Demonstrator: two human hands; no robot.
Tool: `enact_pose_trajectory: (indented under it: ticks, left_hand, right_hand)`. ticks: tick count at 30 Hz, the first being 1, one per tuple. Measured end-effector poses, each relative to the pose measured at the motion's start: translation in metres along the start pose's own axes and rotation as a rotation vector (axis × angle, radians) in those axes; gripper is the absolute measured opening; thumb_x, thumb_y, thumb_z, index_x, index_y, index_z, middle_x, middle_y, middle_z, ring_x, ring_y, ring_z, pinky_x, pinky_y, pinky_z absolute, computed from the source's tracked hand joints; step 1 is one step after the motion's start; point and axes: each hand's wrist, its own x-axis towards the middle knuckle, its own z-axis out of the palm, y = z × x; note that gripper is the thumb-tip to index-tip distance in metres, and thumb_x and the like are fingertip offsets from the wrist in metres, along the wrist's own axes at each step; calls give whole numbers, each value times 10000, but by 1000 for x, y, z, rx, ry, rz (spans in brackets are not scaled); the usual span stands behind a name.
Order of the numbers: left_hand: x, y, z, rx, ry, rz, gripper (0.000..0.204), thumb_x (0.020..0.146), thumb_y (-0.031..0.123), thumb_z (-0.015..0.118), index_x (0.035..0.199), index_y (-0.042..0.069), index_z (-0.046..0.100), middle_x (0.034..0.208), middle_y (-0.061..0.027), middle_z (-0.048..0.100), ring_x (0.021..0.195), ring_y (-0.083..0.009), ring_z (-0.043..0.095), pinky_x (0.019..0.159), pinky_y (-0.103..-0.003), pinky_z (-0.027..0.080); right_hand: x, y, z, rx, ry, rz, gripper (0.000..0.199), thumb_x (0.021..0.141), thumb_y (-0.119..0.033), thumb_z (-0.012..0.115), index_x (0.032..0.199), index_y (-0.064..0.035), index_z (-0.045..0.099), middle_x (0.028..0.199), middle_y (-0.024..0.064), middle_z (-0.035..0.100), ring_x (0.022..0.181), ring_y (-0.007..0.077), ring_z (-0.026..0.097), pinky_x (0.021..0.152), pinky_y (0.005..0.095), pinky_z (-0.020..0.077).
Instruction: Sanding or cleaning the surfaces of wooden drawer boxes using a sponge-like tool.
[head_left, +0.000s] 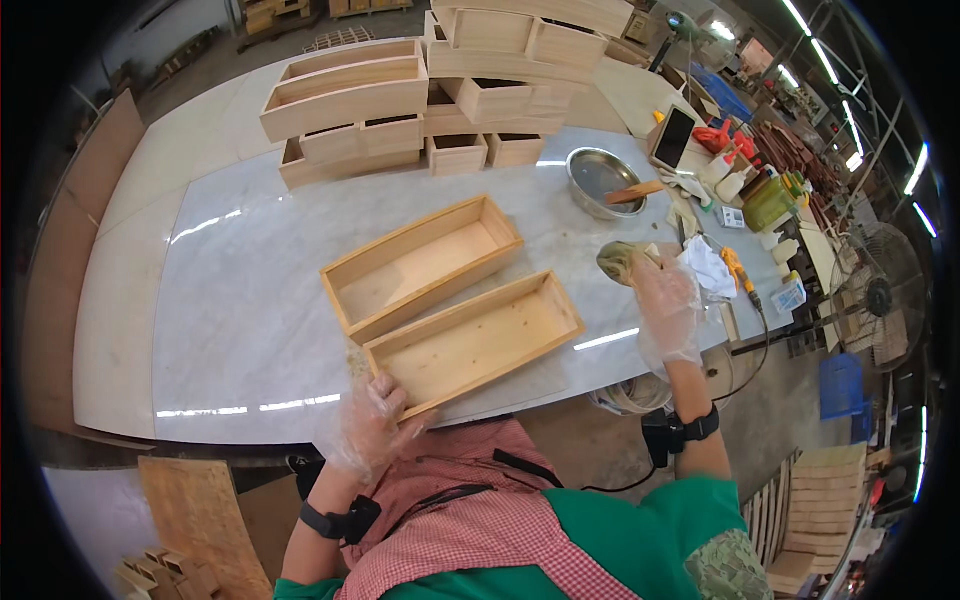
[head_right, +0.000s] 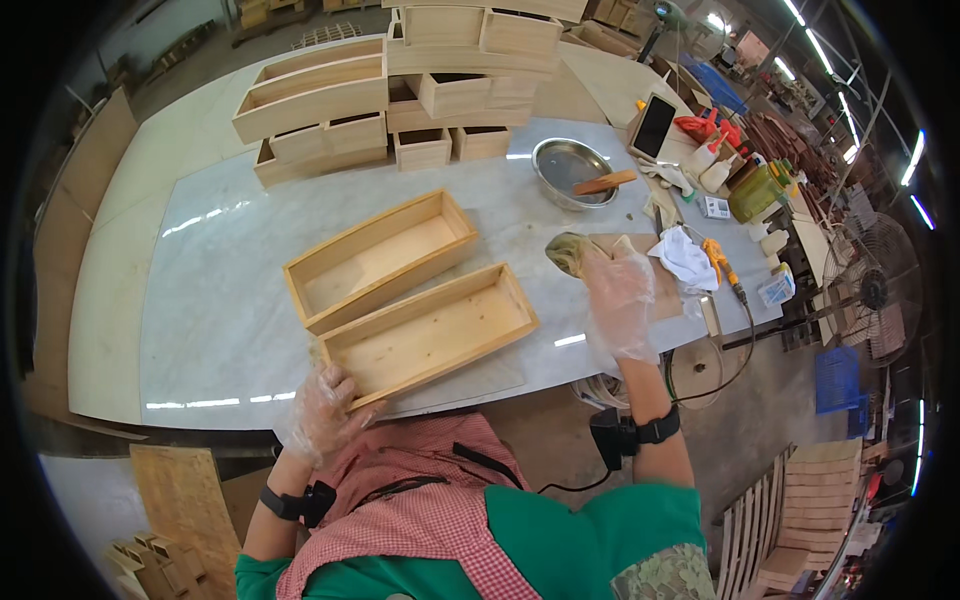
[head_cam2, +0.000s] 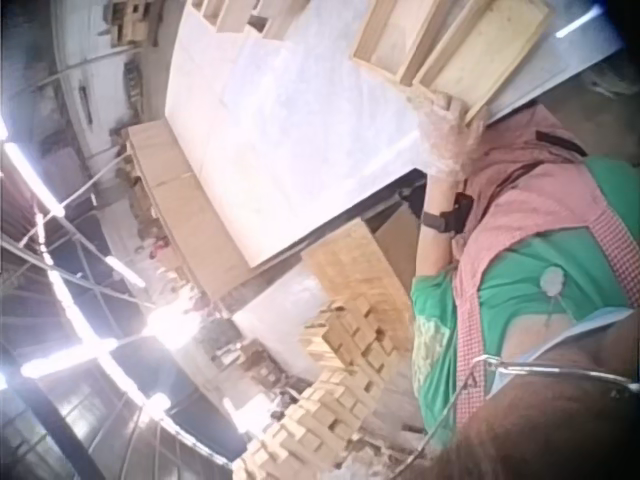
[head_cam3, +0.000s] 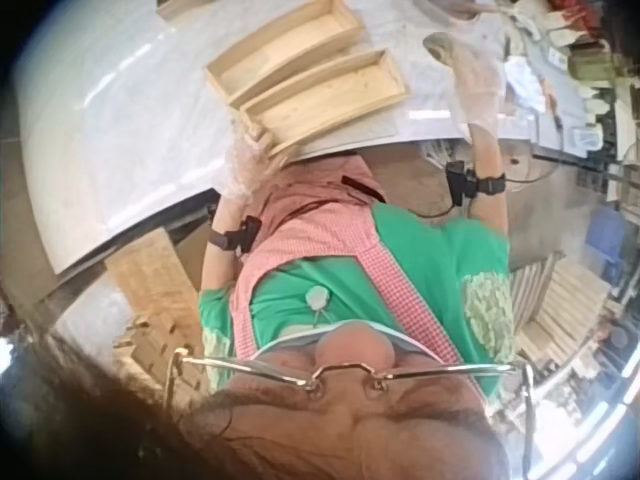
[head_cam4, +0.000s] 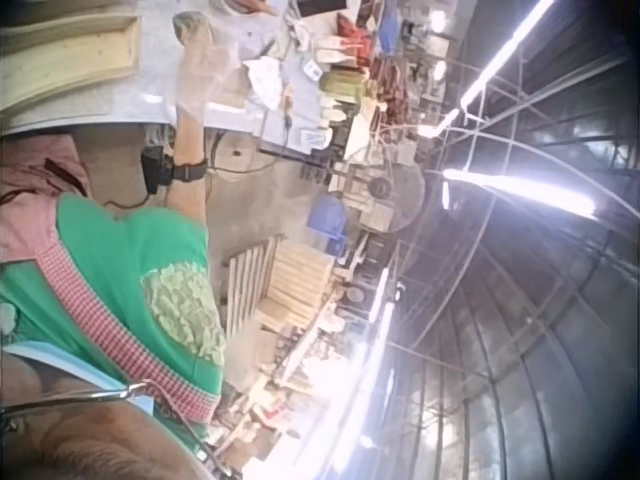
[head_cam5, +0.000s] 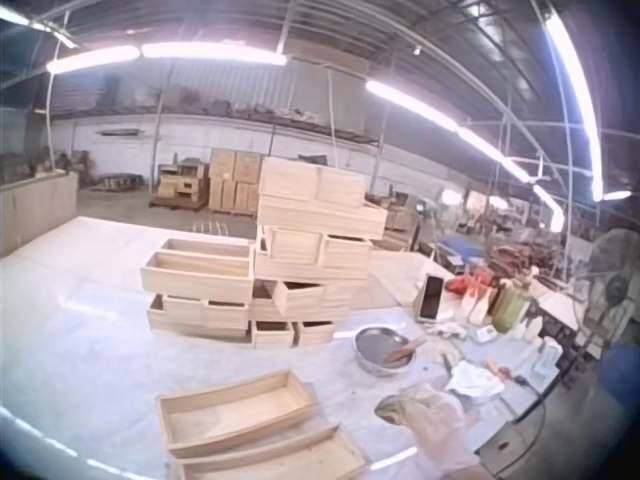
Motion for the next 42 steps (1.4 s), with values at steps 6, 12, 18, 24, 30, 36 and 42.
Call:
enact_pose_trajectory:
  ticks: [6,12,18,24,30,36,42]
  left_hand:
    - [1,18,-20,-338,39,-313,332,812,349,719,781,35,614,764,-128,580,651,-265,571,565,-360,460]
    - [-1,15,-41,-1012,-53,-938,386,885,407,659,867,22,631,709,-15,587,572,-108,526,490,-265,416]
    - [-9,14,-35,-1091,-16,-780,530,854,357,700,1207,2,525,967,-72,622,824,-134,588,699,-263,493]
    - [-36,10,10,-1318,200,-477,851,695,-28,814,1371,-9,298,1291,-132,542,1216,-212,533,1024,-353,456]
    - [-29,7,23,-956,170,-417,695,732,93,827,1257,-4,381,1239,-123,574,1136,-194,577,962,-329,479]
    - [-28,1,31,-889,175,-317,649,738,131,830,1217,0,412,1174,-113,600,1084,-174,588,928,-318,486]
    - [-29,-1,36,-865,250,-309,662,714,203,845,1216,-1,465,1145,-136,615,1052,-227,619,885,-328,496]
  right_hand:
    - [-30,2,-28,-12,211,-50,317,778,-83,606,1092,-74,640,930,118,664,871,293,607,731,404,471]
    - [-27,-43,-44,982,-105,939,326,795,-192,724,1087,-77,637,1001,115,636,926,286,612,752,361,488]
    - [-12,-85,-14,729,-24,40,400,757,-102,701,1140,-66,591,1087,147,602,986,363,598,830,402,500]
    - [3,-104,-19,590,-122,-41,359,807,-123,648,1153,-54,577,1102,183,583,941,362,599,796,410,515]
    - [7,-155,14,805,-379,30,287,938,-276,511,1059,-28,588,922,229,612,798,367,612,730,444,513]
    - [-14,-102,136,543,-108,-250,292,934,-281,509,1086,-47,592,775,89,575,670,253,601,556,359,492]
    - [-1,-103,88,34,-211,-190,291,882,-160,519,1152,-69,583,864,123,590,751,272,593,620,377,499]
